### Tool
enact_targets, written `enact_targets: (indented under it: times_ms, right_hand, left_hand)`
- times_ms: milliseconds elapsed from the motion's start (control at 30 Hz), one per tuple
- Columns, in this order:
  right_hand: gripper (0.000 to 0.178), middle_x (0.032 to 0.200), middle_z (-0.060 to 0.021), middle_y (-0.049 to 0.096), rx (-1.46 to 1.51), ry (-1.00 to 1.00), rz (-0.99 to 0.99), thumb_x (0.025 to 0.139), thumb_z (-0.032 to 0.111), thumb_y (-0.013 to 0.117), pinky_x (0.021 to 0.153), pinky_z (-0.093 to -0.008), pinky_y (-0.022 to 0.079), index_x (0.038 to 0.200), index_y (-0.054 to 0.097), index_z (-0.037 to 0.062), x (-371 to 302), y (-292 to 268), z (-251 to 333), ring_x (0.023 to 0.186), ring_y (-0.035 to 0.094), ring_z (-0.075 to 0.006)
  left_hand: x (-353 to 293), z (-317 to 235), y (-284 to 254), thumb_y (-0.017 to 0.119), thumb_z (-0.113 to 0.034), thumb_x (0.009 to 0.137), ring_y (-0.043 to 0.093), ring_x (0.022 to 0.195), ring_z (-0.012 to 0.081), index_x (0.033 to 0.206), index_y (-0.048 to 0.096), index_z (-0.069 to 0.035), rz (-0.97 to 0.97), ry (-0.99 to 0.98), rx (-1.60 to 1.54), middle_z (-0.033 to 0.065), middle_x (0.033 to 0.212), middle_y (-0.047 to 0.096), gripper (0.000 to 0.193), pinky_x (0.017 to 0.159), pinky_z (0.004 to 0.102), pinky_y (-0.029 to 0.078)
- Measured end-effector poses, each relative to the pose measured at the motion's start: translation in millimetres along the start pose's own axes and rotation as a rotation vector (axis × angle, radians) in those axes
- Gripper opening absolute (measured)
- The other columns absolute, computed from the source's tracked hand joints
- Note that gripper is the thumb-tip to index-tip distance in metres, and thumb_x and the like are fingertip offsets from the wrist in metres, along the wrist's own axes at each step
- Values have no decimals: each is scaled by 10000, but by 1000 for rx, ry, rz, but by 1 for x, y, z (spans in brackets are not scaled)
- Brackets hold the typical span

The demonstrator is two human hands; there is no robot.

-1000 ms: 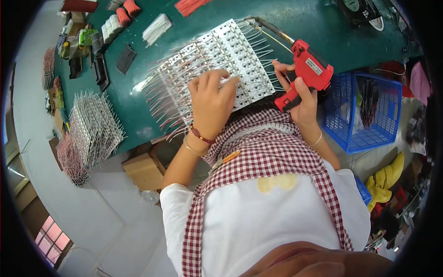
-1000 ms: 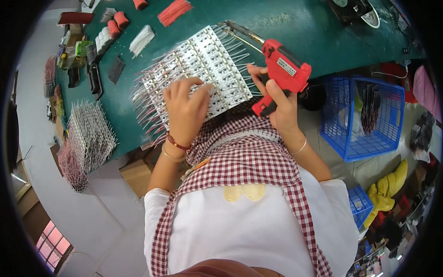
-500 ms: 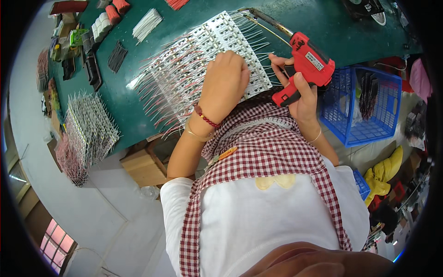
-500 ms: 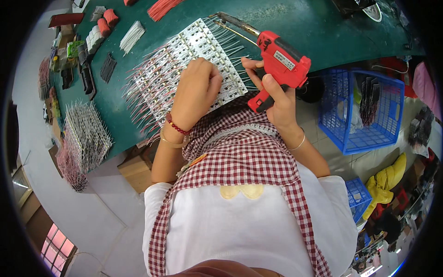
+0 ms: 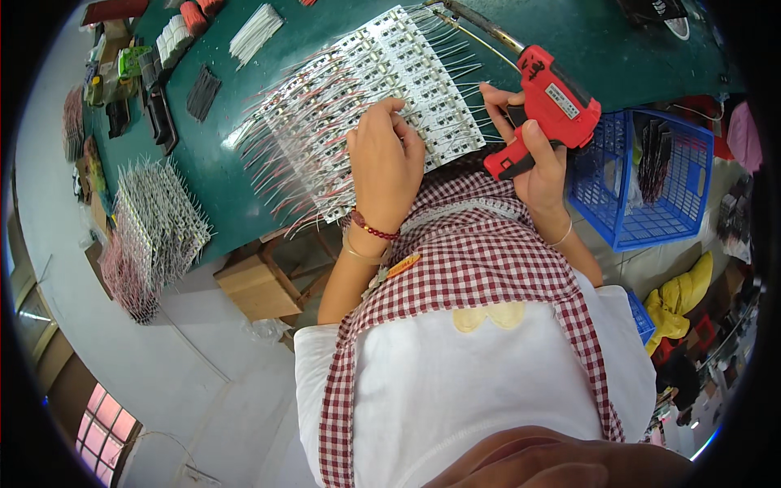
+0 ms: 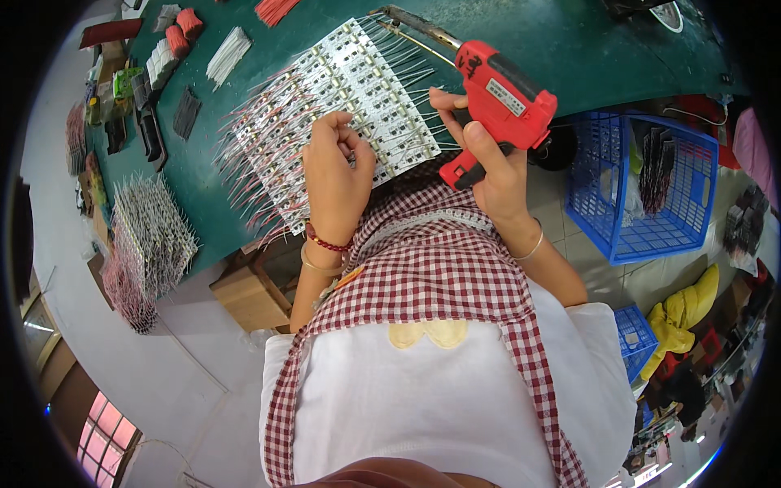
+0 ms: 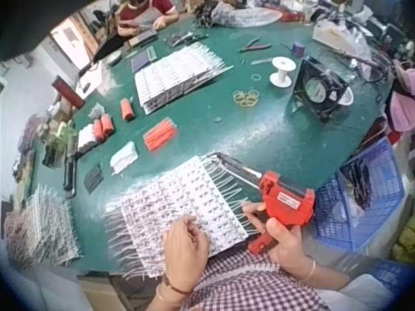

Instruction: The person solders wires onto a circuit board using a soldering iron, stacks the board, picks up wires from the table, and solders them onto another circuit board.

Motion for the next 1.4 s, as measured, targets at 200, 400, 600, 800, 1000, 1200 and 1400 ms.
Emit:
enact_targets:
  times_ms: [200,400,600,800,1000,1200,1400]
  right_hand:
    - [277,1178,-235,563,-14,-9,5,939,165,500,1095,-526,290,1149,496,-15,0,0,2,1244,450,-408]
    - [278,1177,-233,564,1,7,-2,941,171,498,1092,-512,305,1146,496,-17,1,-1,3,1243,453,-403]
    - [282,1177,-231,565,12,20,-23,945,177,496,1091,-496,315,1148,492,-17,0,-3,2,1241,459,-391]
    - [280,1181,-231,564,28,25,-18,945,174,496,1090,-491,317,1152,492,-15,0,-3,1,1245,455,-395]
    - [285,1168,-224,572,48,12,-32,942,161,502,1079,-494,331,1158,496,-25,0,-5,1,1225,477,-380]
    - [272,1173,-246,563,10,-1,-8,944,155,489,1094,-512,303,1151,490,-22,1,-2,2,1241,455,-401]
    - [265,1167,-248,565,-53,-38,-12,941,147,492,1093,-512,306,1147,491,-20,1,0,3,1233,464,-397]
  left_hand:
    - [3,19,-10,548,48,776,530,772,268,1066,526,-3,64,-199,-124,104,777,547,296,706,384,402]
    - [5,-26,-27,597,37,738,518,856,324,993,566,-21,-121,169,59,141,891,535,263,765,423,408]
    - [21,-47,19,699,-62,699,511,823,304,769,600,-47,178,270,-37,105,812,507,122,732,397,423]
    - [23,-46,27,695,-84,707,529,789,293,714,603,-35,282,258,4,107,786,521,104,690,391,440]
    - [17,-39,16,654,-52,727,541,729,291,759,554,-41,151,251,-63,106,787,518,106,619,381,442]
    - [-9,-18,-10,640,-35,720,527,624,274,725,520,-43,-69,60,155,99,779,489,120,504,371,427]
    - [-12,-9,-10,615,-11,719,540,650,274,733,544,6,-117,-1,42,127,921,484,75,531,358,453]
Point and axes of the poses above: each hand's wrist, its own x-axis towards the middle knuckle, its own y-axis out of the palm, z = x × y, the point moved 9 cm from there along x, towards the middle knuckle
